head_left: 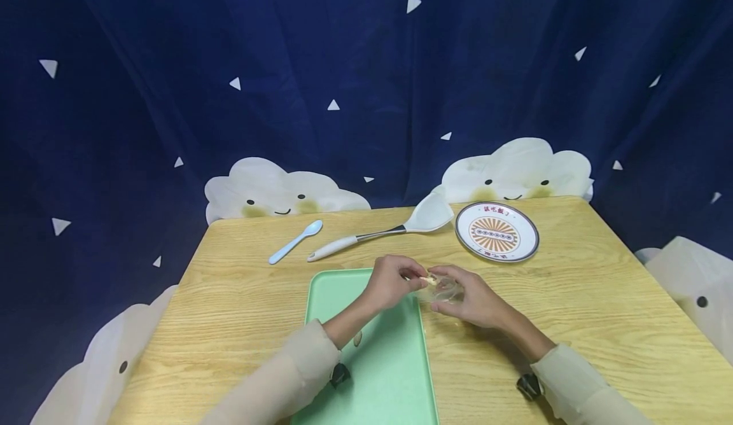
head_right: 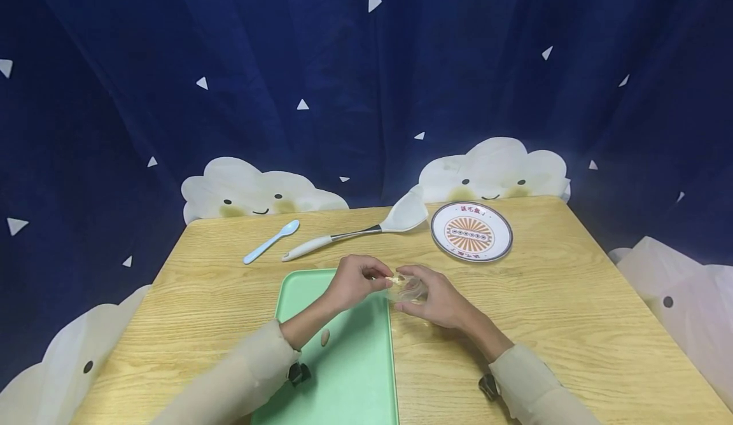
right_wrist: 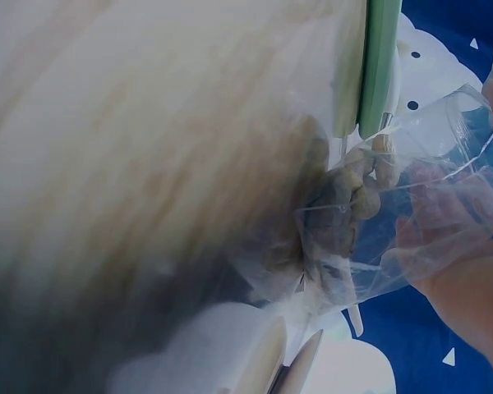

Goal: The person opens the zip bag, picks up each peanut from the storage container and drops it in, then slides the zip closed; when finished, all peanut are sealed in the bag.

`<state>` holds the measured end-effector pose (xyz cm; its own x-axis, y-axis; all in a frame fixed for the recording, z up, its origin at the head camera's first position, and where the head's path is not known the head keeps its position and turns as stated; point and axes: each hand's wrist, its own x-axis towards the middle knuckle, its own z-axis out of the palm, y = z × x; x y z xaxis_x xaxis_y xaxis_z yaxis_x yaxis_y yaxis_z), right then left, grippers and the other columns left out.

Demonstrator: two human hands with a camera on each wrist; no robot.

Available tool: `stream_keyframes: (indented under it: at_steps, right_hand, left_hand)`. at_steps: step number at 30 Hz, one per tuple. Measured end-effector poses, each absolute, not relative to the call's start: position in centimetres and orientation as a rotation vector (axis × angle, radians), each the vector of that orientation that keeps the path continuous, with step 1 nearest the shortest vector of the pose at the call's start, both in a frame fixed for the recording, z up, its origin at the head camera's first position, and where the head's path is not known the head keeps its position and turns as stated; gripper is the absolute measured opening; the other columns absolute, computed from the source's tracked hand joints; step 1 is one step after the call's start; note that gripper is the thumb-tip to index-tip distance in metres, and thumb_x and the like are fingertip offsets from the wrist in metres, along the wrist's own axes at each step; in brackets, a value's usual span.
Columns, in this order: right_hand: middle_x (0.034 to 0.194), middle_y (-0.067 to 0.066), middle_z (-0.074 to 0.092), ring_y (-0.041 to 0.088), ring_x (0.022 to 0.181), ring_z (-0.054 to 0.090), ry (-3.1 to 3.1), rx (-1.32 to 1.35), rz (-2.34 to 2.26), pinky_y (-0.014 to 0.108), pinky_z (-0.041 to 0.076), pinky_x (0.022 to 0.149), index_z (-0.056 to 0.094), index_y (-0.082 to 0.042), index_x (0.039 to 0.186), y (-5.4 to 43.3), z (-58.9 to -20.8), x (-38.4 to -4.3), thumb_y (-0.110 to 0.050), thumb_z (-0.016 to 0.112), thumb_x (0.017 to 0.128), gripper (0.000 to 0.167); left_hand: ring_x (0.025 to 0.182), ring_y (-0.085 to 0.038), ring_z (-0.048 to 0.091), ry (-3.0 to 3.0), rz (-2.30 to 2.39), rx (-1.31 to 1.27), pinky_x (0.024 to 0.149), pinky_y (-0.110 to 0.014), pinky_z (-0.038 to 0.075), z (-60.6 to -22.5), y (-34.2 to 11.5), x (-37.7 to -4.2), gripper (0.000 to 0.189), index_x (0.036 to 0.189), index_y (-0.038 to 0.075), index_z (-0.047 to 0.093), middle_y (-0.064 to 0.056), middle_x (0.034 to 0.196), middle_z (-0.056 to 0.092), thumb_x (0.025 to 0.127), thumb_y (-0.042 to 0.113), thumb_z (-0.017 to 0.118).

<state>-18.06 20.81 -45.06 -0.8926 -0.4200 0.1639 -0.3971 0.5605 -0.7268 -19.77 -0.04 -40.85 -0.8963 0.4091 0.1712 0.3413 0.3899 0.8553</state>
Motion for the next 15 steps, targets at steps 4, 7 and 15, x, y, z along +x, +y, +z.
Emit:
stream_keyframes:
  at_steps: [4, 7, 15]
  right_hand:
    - [0.127, 0.005, 0.06, 0.021, 0.107, 0.061, 2.769, -0.718, -1.258, 0.042, 0.049, 0.09, 0.052, -0.016, 0.132, 20.8, -45.0, -18.0, -0.037, 0.077, 0.078, 0.063]
    - [0.128, 0.005, 0.06, 0.023, 0.111, 0.06, 2.783, -0.714, -1.244, 0.046, 0.047, 0.093, 0.052, -0.016, 0.132, 20.8, -44.9, -18.0, -0.039, 0.076, 0.078, 0.064]
    - [0.125, 0.009, 0.061, 0.017, 0.1, 0.065, 2.718, -0.732, -1.296, 0.03, 0.052, 0.083, 0.05, -0.009, 0.133, 20.9, -45.0, -18.0, -0.036, 0.076, 0.08, 0.065]
  left_hand:
    - [0.067, -0.004, 0.066, 2.534, 1.566, 0.704, 0.059, -0.015, 0.051, -41.2, 0.5, -19.7, 0.006, 0.086, 0.003, 0.075, -0.008, 0.084, 0.074, 0.08, 0.005, 0.074]
    - [0.074, -0.009, 0.07, 2.503, 1.556, 0.722, 0.063, -0.015, 0.052, -41.1, 0.5, -19.6, 0.009, 0.09, 0.001, 0.075, -0.01, 0.091, 0.074, 0.082, 0.004, 0.072]
    - [0.081, -0.014, 0.07, 2.535, 1.477, 0.714, 0.067, -0.018, 0.053, -41.0, -1.7, -19.7, 0.01, 0.093, 0.005, 0.074, -0.008, 0.093, 0.074, 0.084, 0.006, 0.07]
